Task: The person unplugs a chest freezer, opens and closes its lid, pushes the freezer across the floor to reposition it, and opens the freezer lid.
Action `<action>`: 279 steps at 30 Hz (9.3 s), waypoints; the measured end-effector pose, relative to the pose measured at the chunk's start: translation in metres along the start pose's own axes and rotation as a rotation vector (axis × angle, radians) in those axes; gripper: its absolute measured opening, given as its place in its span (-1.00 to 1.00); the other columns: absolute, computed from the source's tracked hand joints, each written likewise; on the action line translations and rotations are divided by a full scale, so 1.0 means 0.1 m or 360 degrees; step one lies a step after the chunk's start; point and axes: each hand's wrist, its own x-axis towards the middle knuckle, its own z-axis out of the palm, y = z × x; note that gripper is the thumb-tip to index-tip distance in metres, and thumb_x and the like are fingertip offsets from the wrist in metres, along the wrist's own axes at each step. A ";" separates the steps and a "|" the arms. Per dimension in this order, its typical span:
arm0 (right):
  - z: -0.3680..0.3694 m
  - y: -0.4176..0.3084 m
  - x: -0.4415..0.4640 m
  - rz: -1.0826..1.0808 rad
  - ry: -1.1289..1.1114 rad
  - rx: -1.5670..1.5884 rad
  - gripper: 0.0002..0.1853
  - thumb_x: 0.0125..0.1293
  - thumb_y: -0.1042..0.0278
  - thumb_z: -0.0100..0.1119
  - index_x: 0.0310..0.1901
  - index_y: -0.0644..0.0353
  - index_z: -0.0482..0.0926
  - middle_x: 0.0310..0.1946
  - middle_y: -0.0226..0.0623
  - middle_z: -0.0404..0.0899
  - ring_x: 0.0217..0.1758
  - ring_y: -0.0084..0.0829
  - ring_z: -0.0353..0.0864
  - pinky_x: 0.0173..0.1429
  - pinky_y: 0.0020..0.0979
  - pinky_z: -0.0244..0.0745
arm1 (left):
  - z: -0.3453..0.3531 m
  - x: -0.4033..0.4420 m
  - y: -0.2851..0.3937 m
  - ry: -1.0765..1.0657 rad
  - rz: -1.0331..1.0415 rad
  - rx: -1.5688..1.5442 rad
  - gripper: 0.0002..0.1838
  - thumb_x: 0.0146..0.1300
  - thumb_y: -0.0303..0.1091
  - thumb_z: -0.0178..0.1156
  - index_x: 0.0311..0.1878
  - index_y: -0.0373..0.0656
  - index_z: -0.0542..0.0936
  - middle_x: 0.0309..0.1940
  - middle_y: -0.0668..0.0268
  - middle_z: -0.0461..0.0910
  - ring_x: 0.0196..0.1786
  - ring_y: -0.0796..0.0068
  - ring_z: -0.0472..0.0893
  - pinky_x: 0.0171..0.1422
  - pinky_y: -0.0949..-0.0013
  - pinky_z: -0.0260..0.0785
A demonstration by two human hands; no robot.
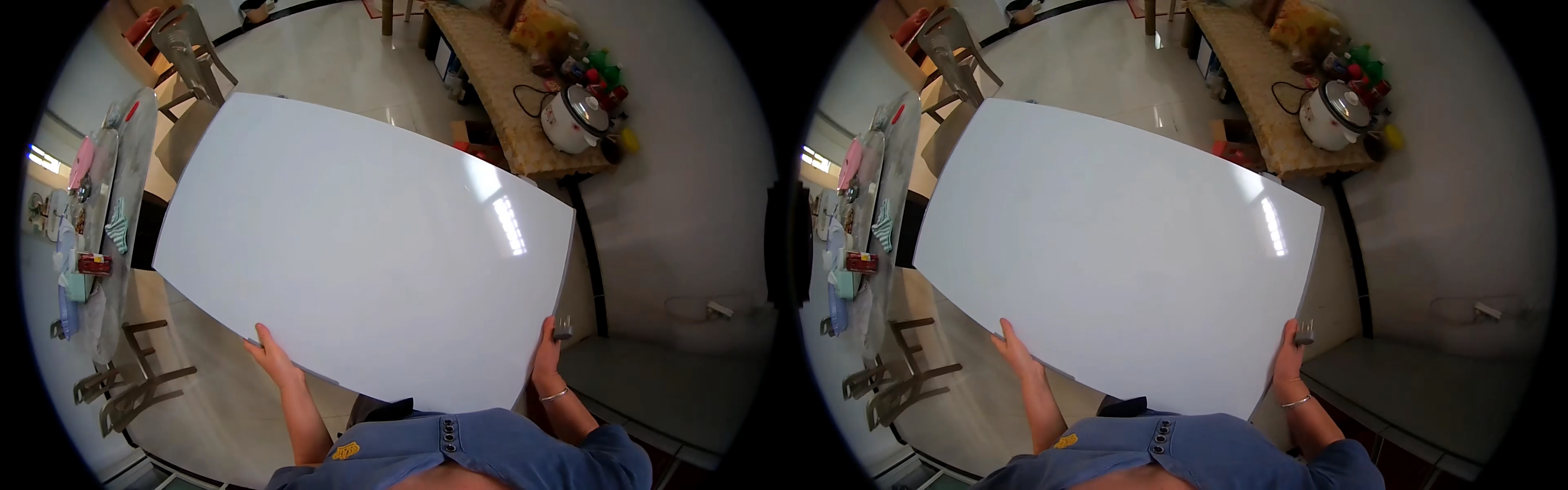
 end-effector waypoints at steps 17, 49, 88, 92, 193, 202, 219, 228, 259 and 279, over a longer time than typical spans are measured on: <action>0.27 -0.99 1.00 -0.0230 0.0299 -0.0722 -0.47 0.17 0.00 -0.15 -0.07 0.38 0.30 -0.15 -0.20 0.35 -0.05 -0.45 0.27 0.04 -0.49 0.13 | 0.80 -0.37 -0.12 0.0203 0.0093 -0.0139 -0.50 0.16 -0.34 -0.10 0.11 -0.27 -0.01 0.02 0.11 0.17 -0.02 0.34 0.30 0.01 0.37 0.22; -0.54 -0.17 0.34 -0.0661 -0.0163 -0.0682 -0.36 0.09 -0.08 -0.06 -0.01 0.39 0.24 -0.04 -0.19 0.31 0.04 -0.40 0.26 0.09 -0.50 0.14 | -0.42 0.38 -0.35 -0.0170 0.0291 0.0273 -0.64 0.18 -0.17 -0.15 -0.15 -0.31 0.36 -0.19 0.24 0.37 -0.13 0.43 0.32 -0.03 0.45 0.13; -0.35 -0.91 -0.40 -0.0678 0.0404 -0.0550 -0.63 0.13 0.07 -0.06 -0.53 0.28 0.32 -0.76 -0.43 0.26 -0.80 -0.61 0.29 -0.83 -0.59 0.22 | 0.41 0.08 0.88 -0.1324 0.2880 0.1400 -0.51 -0.28 -0.25 0.19 -0.14 0.00 0.42 -0.13 0.40 0.38 -0.03 0.38 0.33 0.09 0.14 0.01; -0.50 -1.42 -0.39 -0.0734 0.0556 -0.0324 -0.60 0.10 -0.05 -0.06 -0.41 0.20 0.32 -0.70 -0.48 0.21 -0.71 -0.63 0.23 -0.67 -0.56 0.16 | 0.75 -0.03 1.59 -0.1426 0.2906 0.1132 -0.58 -0.29 -0.31 0.19 -0.22 -0.10 0.46 -0.23 0.35 0.45 -0.15 0.33 0.39 -0.03 0.20 0.13; -1.11 -1.11 1.40 -0.0488 -0.0644 -0.0344 -0.78 0.17 0.33 -0.11 -0.18 0.22 0.41 -0.46 -0.42 0.49 -0.36 -0.64 0.42 -0.27 -0.56 0.31 | 4.10 -2.99 -0.99 -0.2798 -0.0073 0.0902 -0.62 0.21 -0.11 -0.22 -0.34 -0.26 0.39 -0.60 0.27 0.45 -0.59 0.52 0.41 -0.57 0.48 0.22; -0.92 -1.24 2.78 -0.0570 -0.0667 -0.0719 -0.77 0.13 0.26 -0.17 -0.33 0.23 0.42 -0.51 -0.28 0.51 -0.42 -0.30 0.46 -0.31 -0.39 0.31 | 4.02 -2.60 -1.25 -0.2673 0.1957 0.1483 -0.83 0.01 -0.28 0.01 -0.53 -0.17 0.48 -0.56 0.27 0.46 -0.36 0.25 0.42 0.00 0.17 0.14; -0.30 -1.54 4.02 -0.0556 -0.0740 -0.0915 -0.74 0.02 0.23 0.01 -0.33 0.24 0.48 -0.49 -0.24 0.48 -0.41 -0.39 0.44 -0.30 -0.43 0.32 | 3.88 -2.75 -1.57 -0.2415 0.2142 0.1969 -0.91 -0.08 -0.33 0.07 -0.59 -0.09 0.46 -0.63 0.38 0.42 -0.43 0.45 0.42 0.17 -0.02 -0.11; 0.34 -1.92 4.91 -0.0981 -0.0365 -0.0981 -0.81 0.04 0.35 -0.07 -0.48 0.33 0.40 -0.67 -0.14 0.42 -0.58 -0.35 0.44 -0.47 -0.36 0.31 | 3.90 -2.75 -1.52 -0.2400 0.2154 0.1929 -0.91 -0.09 -0.33 0.06 -0.62 -0.08 0.45 -0.67 0.37 0.37 -0.46 0.44 0.41 0.15 -0.02 -0.08; -0.67 -0.01 3.72 -0.0247 -0.0820 -0.1349 -0.80 0.01 0.39 -0.09 -0.34 0.29 0.46 -0.41 -0.10 0.50 -0.32 -0.15 0.47 -0.20 -0.33 0.36 | 3.85 -2.72 -1.48 -0.2420 0.2121 0.1547 -0.91 -0.09 -0.33 0.05 -0.60 -0.10 0.45 -0.63 0.34 0.41 -0.38 0.37 0.43 0.17 0.02 -0.07; -0.90 0.71 1.29 -0.0285 -0.0758 -0.1781 -0.65 0.09 0.10 -0.10 -0.53 0.24 0.51 -0.75 -0.26 0.40 -0.72 -0.46 0.34 -0.61 -0.36 0.29 | 0.89 -1.96 -0.64 -0.2091 0.1198 0.1560 -0.86 0.10 -0.20 -0.05 -0.39 -0.03 0.41 -0.62 0.16 0.47 -0.54 0.09 0.46 -0.50 0.15 0.28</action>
